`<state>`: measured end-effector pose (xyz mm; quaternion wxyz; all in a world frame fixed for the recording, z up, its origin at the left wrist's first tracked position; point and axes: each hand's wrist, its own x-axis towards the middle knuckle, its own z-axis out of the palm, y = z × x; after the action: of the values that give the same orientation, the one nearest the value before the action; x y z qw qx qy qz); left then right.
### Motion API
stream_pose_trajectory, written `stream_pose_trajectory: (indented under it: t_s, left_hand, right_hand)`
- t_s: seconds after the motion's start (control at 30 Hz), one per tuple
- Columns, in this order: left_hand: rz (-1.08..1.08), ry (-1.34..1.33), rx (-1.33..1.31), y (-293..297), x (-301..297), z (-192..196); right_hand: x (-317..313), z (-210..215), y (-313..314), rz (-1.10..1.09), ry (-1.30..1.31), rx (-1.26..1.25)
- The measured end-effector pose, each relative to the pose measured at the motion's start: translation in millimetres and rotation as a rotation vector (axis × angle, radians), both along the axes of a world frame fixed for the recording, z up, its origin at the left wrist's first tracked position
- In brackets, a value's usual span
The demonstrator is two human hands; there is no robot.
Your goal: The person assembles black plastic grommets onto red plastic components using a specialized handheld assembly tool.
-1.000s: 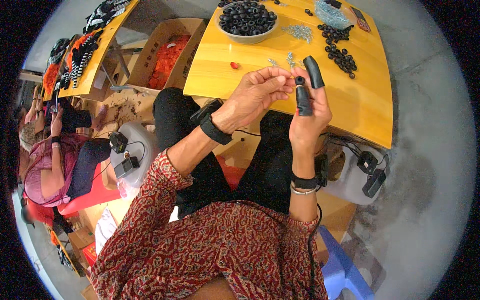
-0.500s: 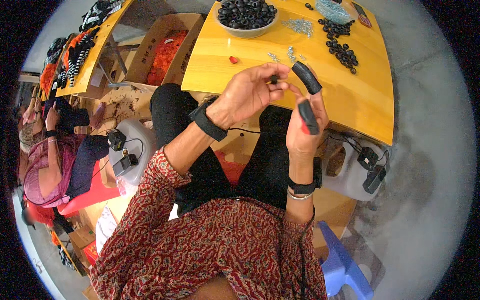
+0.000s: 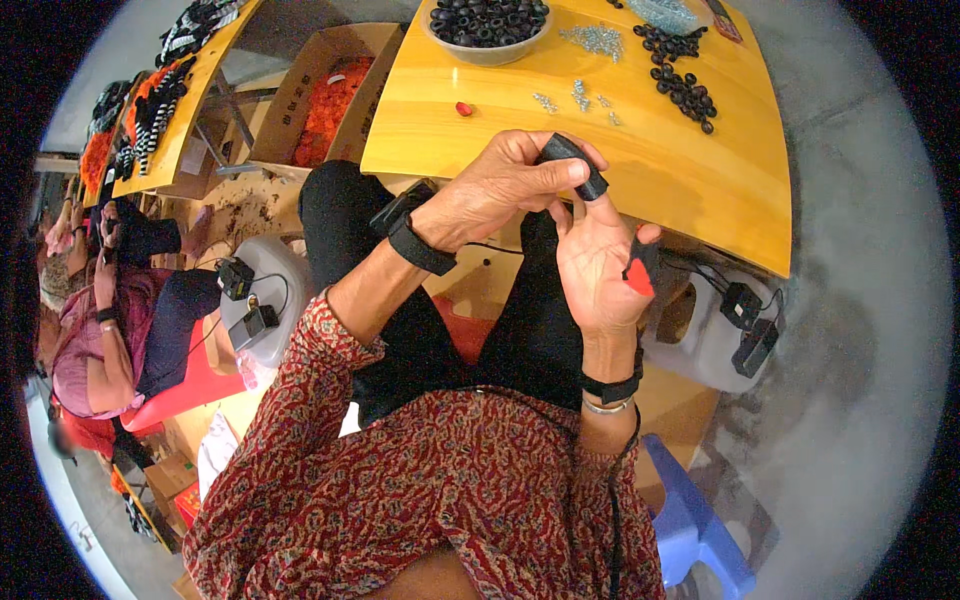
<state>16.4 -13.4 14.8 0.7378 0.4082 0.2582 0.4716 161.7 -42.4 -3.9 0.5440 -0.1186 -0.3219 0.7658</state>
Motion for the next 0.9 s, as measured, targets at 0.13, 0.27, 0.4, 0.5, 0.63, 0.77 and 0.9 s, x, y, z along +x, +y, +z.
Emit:
stream_pose_trajectory:
  t_s: [0.13, 0.27, 0.4, 0.5, 0.63, 0.77, 0.9]
  left_hand:
    - [0.015, 0.025, -0.004, -2, 4, 0]
    - [0.031, 0.044, 0.009, -9, 10, 4]
    - [0.045, 0.077, 0.006, -15, 18, 3]
    - [0.021, 0.101, 0.042, -18, 19, 7]
    - [-0.005, 0.113, 0.004, -20, 20, 6]
    - [-0.022, 0.131, 0.019, -20, 23, 6]
    - [-0.001, 0.029, -0.019, -22, 23, 5]
  right_hand:
    - [1, 2, -3, 0.021, -0.019, 0.040]
    - [-1, 10, -10, -0.017, 0.365, -0.383]
    - [-2, 15, -12, 0.008, 0.882, -0.719]
    - [5, 8, -6, -0.047, -0.361, 0.126]
    - [6, 10, -6, -0.030, -0.381, 0.114]
    - [3, 5, -8, -0.102, -0.357, 0.101]
    - [2, 12, -6, -0.030, -0.195, -0.010]
